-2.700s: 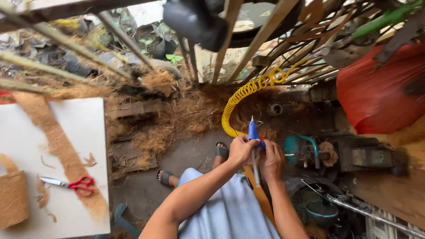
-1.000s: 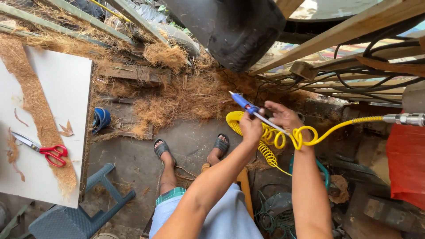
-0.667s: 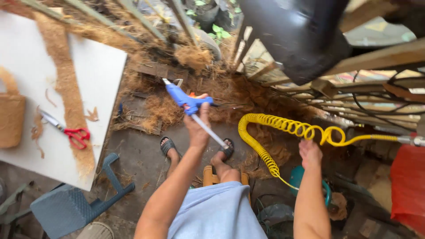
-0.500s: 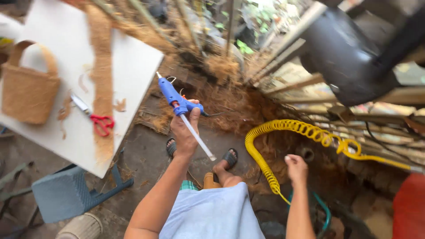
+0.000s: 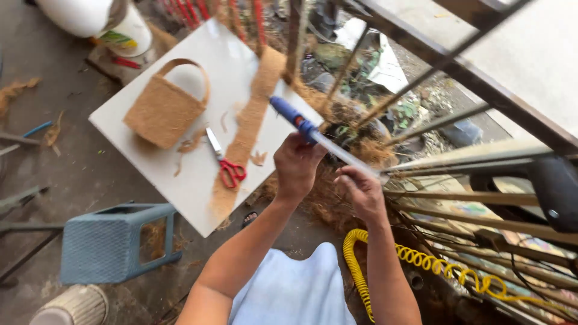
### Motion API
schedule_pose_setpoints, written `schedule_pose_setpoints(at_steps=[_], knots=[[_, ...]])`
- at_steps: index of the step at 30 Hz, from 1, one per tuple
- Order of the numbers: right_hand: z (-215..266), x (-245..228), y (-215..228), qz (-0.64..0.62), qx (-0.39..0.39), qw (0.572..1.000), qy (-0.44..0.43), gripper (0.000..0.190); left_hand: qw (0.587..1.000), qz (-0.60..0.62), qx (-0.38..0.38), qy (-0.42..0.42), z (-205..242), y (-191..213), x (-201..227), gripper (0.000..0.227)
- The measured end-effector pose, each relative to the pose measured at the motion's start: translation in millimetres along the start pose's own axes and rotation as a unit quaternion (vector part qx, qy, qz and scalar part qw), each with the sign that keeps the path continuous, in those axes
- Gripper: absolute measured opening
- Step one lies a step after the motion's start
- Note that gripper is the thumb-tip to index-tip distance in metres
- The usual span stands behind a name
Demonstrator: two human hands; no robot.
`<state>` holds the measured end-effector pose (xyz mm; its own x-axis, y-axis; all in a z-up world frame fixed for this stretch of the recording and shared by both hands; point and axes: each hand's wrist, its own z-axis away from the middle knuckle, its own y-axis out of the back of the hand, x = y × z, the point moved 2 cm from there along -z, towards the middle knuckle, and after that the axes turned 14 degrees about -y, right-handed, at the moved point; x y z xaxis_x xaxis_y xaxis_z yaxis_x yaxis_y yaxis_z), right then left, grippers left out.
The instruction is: Gluing a coir strip onto a basket and trimming it to size using a glue gun and scissors.
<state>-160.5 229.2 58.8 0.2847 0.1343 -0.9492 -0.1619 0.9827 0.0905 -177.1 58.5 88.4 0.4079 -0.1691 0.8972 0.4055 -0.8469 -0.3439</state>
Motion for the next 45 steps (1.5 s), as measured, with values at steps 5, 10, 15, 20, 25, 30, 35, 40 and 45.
schedule_pose_setpoints(at_steps=[5,10,15,20,25,30,35,40,45], knots=[[-34,-22,-50,0.022,-0.003,0.997,0.071,0.021,0.999,-0.031,0.008,-0.008,-53,33,6,0.027],[-44,-41,-46,0.066,-0.012,0.997,0.047,0.017,0.997,-0.075,0.031,-0.012,-98,61,34,0.020],[-82,-55,-2,0.171,-0.040,0.984,0.043,0.016,0.983,-0.156,0.079,-0.056,-142,78,30,0.019],[-136,-151,33,0.239,0.120,0.920,0.288,0.013,0.962,-0.144,0.182,-0.145,-192,46,50,0.029],[-196,-181,28,0.360,0.322,0.787,0.383,0.018,0.957,-0.086,0.196,-0.195,-215,4,54,0.027],[-238,-136,19,0.382,0.340,0.771,0.379,0.029,0.944,-0.135,0.192,-0.232,-220,-15,40,0.026],[-224,-135,10,0.312,0.277,0.839,0.350,0.018,0.931,-0.240,0.177,-0.209,-215,-15,31,0.028],[-200,-171,19,0.285,0.240,0.838,0.398,0.015,0.926,-0.212,0.204,-0.236,-232,4,45,0.029],[-181,-153,24,0.376,0.049,0.906,0.188,0.015,0.899,-0.319,0.236,-0.183,-217,47,43,0.032]])
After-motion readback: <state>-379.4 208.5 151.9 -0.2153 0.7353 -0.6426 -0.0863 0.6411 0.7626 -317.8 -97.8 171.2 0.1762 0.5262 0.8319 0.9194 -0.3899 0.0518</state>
